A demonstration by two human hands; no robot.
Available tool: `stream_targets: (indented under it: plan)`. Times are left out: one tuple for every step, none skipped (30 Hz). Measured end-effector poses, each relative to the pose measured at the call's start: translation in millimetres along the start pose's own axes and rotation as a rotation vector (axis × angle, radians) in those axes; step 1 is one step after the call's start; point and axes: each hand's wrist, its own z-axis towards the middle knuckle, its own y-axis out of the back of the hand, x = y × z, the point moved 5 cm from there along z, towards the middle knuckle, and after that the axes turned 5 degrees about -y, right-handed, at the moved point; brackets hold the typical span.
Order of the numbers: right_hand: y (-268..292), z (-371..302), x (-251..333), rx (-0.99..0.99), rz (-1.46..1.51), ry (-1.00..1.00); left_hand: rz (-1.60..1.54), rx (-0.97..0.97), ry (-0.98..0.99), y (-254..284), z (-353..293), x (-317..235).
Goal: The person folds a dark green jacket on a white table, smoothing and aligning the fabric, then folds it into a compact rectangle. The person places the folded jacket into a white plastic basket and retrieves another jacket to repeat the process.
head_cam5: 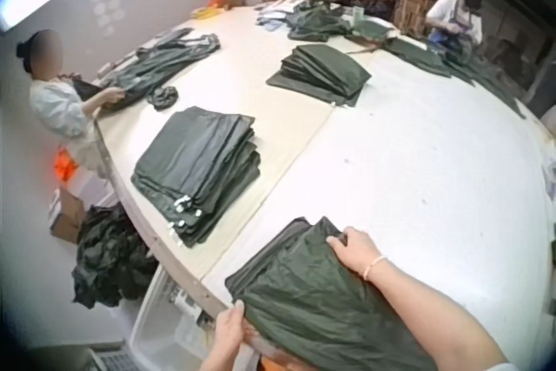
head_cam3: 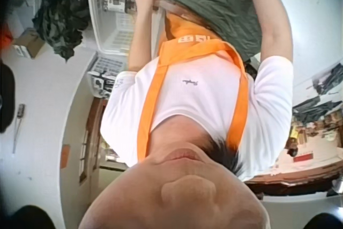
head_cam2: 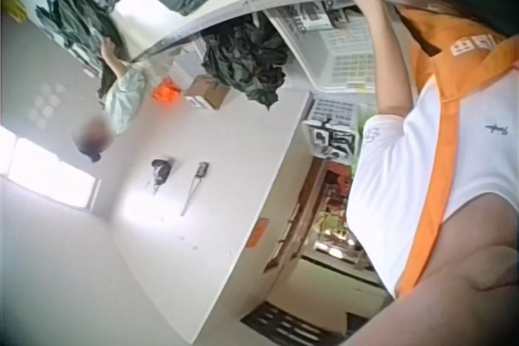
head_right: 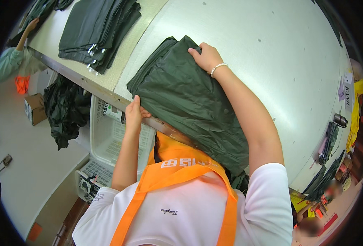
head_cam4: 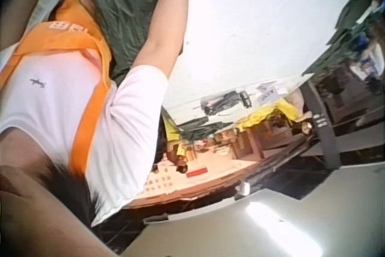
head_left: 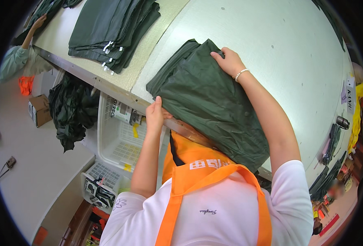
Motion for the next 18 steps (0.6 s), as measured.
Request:
stream_targets:
  plan:
    - [0.6,-5.6,4.1,0.000,-0.034,-0.018,0.015,-0.012,0.011,0.0,-0.6,-1.8]
    - [1.4,-11.7,7.5,-0.039,-0.042,-0.018,0.031,-0.025,0.022,0.5,-1.5,-2.6]
    - [1.9,-18.1,10.5,-0.079,-0.049,-0.018,0.242,-0.132,-0.218,8.9,-4.0,-14.5]
    - [4.1,-23.2,13.4,-0.125,-0.058,-0.021,0.448,-0.233,-0.464,13.0,-10.0,-27.3]
    - [5.0,-29.1,15.3,-0.218,-0.032,0.018,0.574,-0.359,-0.529,9.9,-22.6,-47.3]
    - [9.5,-33.9,27.2,-0.338,-0.122,0.186,0.720,-0.288,-0.760,-11.6,-29.6,-76.0]
    - [12.7,-43.5,42.4,-0.444,-0.217,0.362,0.859,-0.220,-0.984,-35.2,-43.3,-101.9]
    - [14.0,-52.4,57.8,-0.551,-0.317,0.544,0.989,-0.151,-1.214,-60.0,-57.4,-119.7]
    - [5.1,-51.9,66.8,-0.515,-0.416,0.607,1.054,-0.124,-1.257,-79.8,-61.9,-127.4]
    - [-8.1,-52.5,73.2,-0.471,-0.515,0.656,1.119,-0.084,-1.299,-96.8,-65.8,-130.6]
    - [-22.0,-50.0,72.4,-0.396,-0.489,0.595,1.174,0.017,-1.301,-109.9,-65.9,-129.1]
    - [-33.7,-44.8,68.1,-0.332,-0.461,0.530,1.167,0.191,-1.253,-120.4,-61.7,-122.0]
    - [-41.0,-43.6,64.7,-0.320,-0.426,0.504,1.199,0.210,-1.234,-126.2,-54.7,-113.7]
    - [-44.3,-41.8,63.3,-0.330,-0.363,0.510,1.239,0.219,-1.210,-130.2,-45.6,-102.7]
    - [-47.0,-41.8,57.4,-0.300,-0.373,0.502,1.297,0.243,-1.141,-128.8,-30.1,-84.6]
    - [-47.0,-39.0,55.0,-0.275,-0.376,0.497,1.359,0.263,-1.076,-123.3,-10.5,-66.7]
    - [-39.1,-35.1,56.6,-0.226,-0.447,0.466,1.396,0.297,-1.073,-119.5,-2.6,-56.6]
    - [-33.6,-34.1,59.9,-0.244,-0.443,0.523,1.405,0.286,-1.073,-115.7,4.2,-50.4]
